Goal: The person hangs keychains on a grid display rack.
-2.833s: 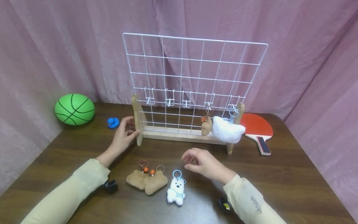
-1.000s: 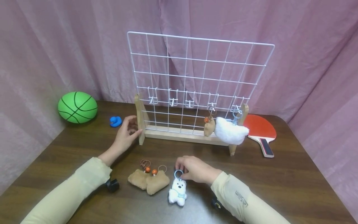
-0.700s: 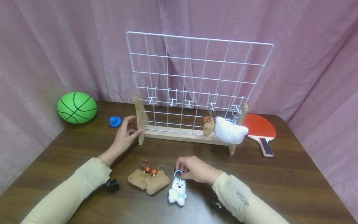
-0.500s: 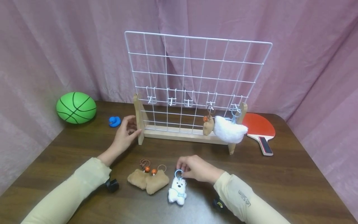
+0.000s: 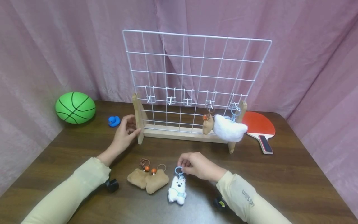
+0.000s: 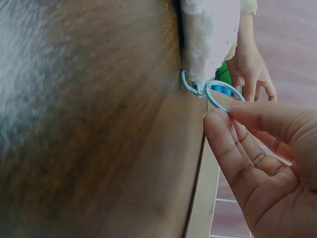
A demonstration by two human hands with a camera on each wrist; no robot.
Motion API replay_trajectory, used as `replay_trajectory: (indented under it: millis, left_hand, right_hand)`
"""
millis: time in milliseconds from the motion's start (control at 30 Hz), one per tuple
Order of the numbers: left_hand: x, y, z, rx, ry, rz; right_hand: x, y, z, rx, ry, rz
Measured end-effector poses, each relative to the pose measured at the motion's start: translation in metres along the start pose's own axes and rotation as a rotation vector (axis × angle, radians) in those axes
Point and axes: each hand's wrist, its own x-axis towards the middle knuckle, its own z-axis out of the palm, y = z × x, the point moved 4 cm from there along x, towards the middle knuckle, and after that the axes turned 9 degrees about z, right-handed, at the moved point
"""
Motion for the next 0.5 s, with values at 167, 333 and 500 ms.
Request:
replay_trajectory:
  millis: [167,333,500]
  left_hand:
    - [0.0,-0.004,0.001,-0.006,-0.002,-0.012]
    - [0.0,-0.004,0.0,-0.016,0.004,0.005]
    - [0.0,-0.003,-0.001,-0.01,0.008,0.02]
  right_hand:
    - [-0.003,-0.003,-0.004,0.004,0.01,-0.002]
    - [-0.005,-0.006,-0.01,-0.008,0.037,-0.022]
    - [-0.006,-0.01,-0.015,-0.024,0.057,-0.03]
